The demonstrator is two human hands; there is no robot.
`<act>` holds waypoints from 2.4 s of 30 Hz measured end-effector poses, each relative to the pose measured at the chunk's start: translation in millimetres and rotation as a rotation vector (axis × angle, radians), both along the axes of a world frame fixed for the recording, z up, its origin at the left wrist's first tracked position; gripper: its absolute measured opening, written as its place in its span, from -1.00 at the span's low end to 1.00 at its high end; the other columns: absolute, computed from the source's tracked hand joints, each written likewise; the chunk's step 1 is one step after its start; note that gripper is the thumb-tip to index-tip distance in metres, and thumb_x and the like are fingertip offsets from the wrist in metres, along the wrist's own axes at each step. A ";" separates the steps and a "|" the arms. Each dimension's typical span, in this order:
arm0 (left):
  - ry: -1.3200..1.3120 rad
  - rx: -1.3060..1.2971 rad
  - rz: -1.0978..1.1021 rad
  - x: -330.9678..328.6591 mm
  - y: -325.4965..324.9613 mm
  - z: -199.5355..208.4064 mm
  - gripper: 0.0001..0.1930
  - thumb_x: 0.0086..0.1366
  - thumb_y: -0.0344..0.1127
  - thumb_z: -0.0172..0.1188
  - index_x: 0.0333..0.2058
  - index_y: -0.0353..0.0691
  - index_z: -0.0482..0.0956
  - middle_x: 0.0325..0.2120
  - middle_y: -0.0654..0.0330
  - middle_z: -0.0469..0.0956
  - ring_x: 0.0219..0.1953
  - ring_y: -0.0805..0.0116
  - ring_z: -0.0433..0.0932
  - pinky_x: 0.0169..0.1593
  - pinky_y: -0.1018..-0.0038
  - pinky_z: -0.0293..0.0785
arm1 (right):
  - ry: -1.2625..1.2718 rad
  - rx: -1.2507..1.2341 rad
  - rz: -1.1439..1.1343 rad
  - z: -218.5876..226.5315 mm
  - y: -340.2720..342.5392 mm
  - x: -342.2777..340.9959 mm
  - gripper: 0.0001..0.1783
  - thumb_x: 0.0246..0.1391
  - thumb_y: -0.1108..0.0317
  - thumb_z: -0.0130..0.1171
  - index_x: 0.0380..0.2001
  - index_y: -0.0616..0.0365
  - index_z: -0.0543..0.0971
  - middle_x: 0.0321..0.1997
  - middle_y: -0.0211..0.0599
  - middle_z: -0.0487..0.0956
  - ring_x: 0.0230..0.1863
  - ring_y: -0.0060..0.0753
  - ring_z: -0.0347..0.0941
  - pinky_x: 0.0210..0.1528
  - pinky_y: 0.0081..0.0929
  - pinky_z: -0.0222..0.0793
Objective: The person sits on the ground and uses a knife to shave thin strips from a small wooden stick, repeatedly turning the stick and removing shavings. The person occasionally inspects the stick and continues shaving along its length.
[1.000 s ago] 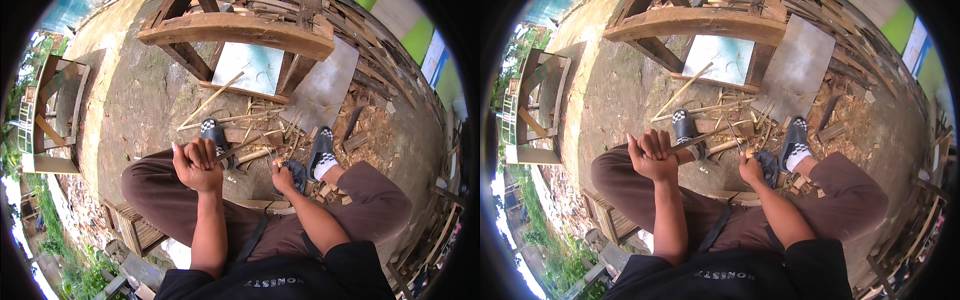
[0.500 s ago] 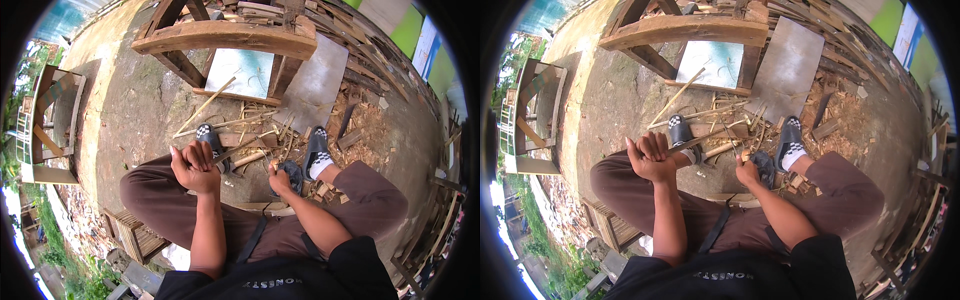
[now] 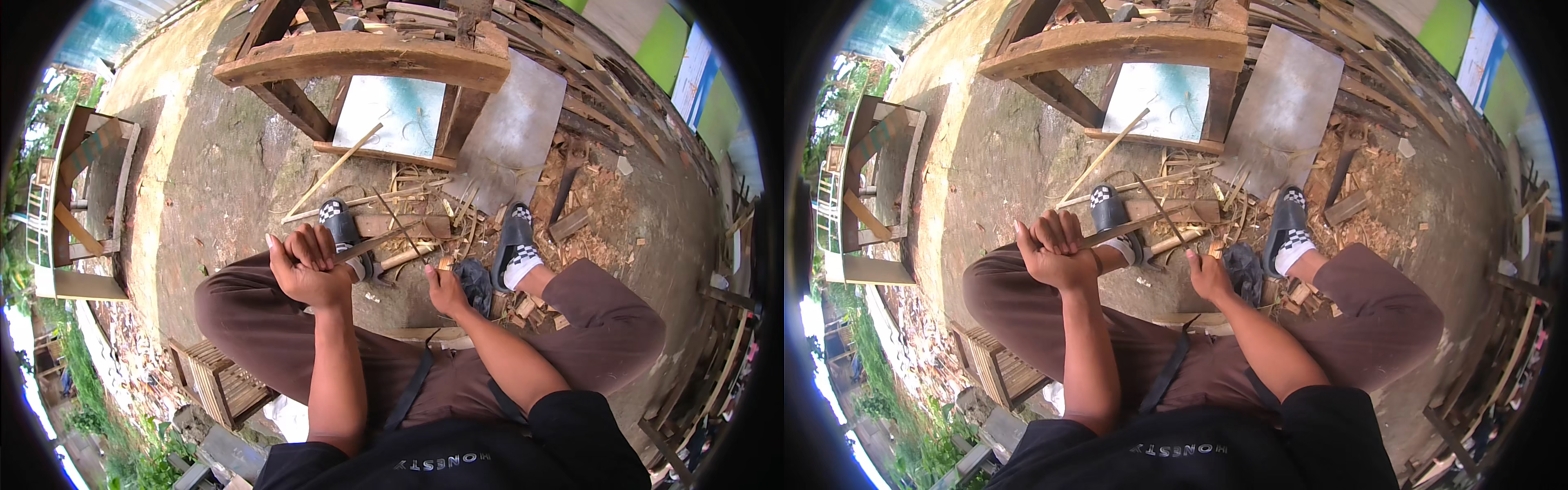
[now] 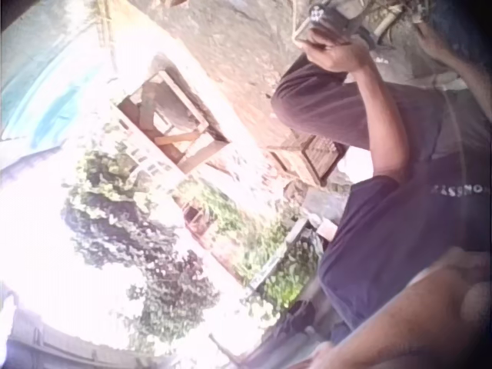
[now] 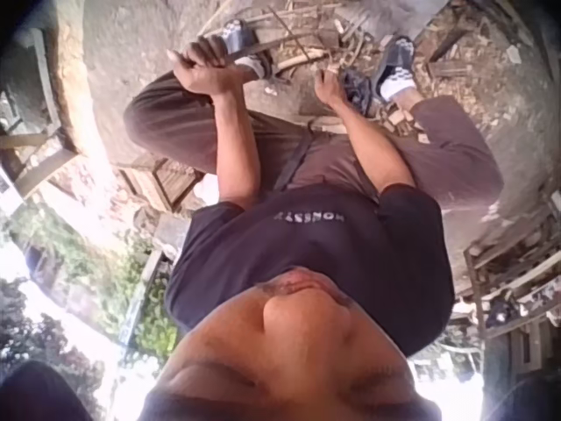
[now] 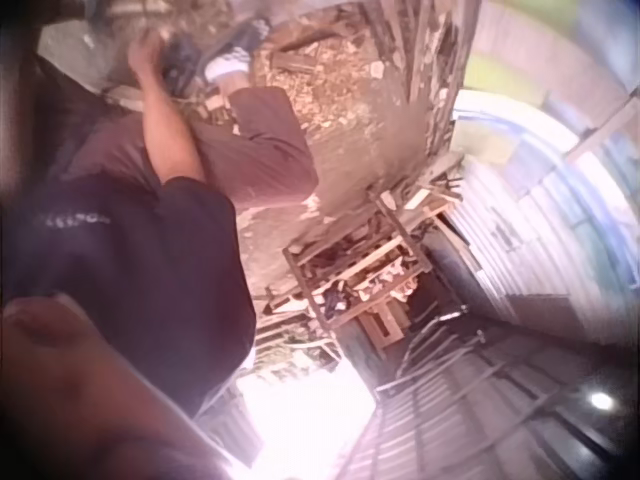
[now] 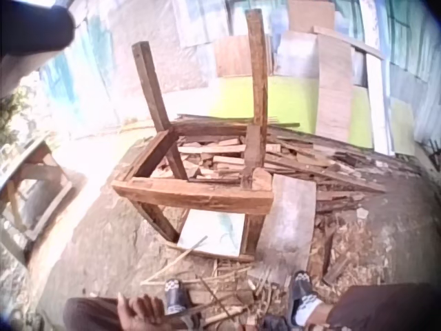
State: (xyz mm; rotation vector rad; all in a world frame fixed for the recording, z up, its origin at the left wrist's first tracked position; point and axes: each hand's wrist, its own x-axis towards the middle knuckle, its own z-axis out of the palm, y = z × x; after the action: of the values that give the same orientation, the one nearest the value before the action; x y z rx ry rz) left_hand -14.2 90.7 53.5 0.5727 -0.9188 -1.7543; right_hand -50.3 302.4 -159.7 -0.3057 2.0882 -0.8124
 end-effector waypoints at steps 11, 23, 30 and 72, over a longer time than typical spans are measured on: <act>0.008 0.018 0.033 5.3 11.4 -0.4 -0.37 0.56 -0.08 -0.31 -0.80 -0.04 0.04 -0.83 0.30 0.04 -0.79 0.47 -0.01 -0.67 0.52 -0.07 | 0.016 -0.174 0.098 64.0 -36.3 -13.8 -0.27 0.40 -0.21 -0.19 -0.36 0.31 0.61 -0.45 0.26 0.58 -0.23 0.36 0.55 -0.20 0.08 0.42; 0.023 0.074 0.053 10.6 17.2 2.8 -0.35 0.57 -0.04 -0.34 -0.81 -0.04 0.04 -0.83 0.31 0.04 -0.77 0.47 0.00 -0.62 0.52 -0.04 | 0.059 -0.227 0.128 88.9 -47.6 -13.0 -0.29 0.38 -0.18 -0.15 -0.33 0.32 0.65 -0.41 0.30 0.59 -0.24 0.38 0.56 -0.19 0.12 0.41; -0.003 -0.001 -0.040 10.6 27.0 4.0 -0.34 0.58 -0.04 -0.37 -0.81 -0.04 0.04 -0.83 0.30 0.04 -0.76 0.47 0.00 -0.61 0.52 -0.03 | 0.038 -0.147 0.094 71.1 -46.0 -20.2 -0.24 0.37 -0.19 -0.13 -0.51 0.37 0.60 -0.51 0.33 0.55 -0.34 0.41 0.55 -0.28 0.13 0.41; -0.027 0.033 -0.064 -7.2 4.5 8.3 -0.35 0.59 -0.10 -0.37 -0.81 -0.06 0.06 -0.84 0.34 0.02 -0.76 0.50 -0.05 -0.61 0.52 -0.03 | 0.113 -0.331 0.124 83.2 -60.5 -17.9 -0.30 0.38 -0.17 -0.12 -0.46 0.32 0.57 -0.52 0.26 0.55 -0.32 0.40 0.54 -0.30 0.10 0.40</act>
State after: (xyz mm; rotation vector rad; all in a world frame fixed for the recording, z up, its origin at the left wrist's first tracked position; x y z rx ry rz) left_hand -21.5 95.2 61.8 0.5952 -0.9377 -1.8259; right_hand -68.1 241.9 -76.5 -0.6667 2.0093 -1.0864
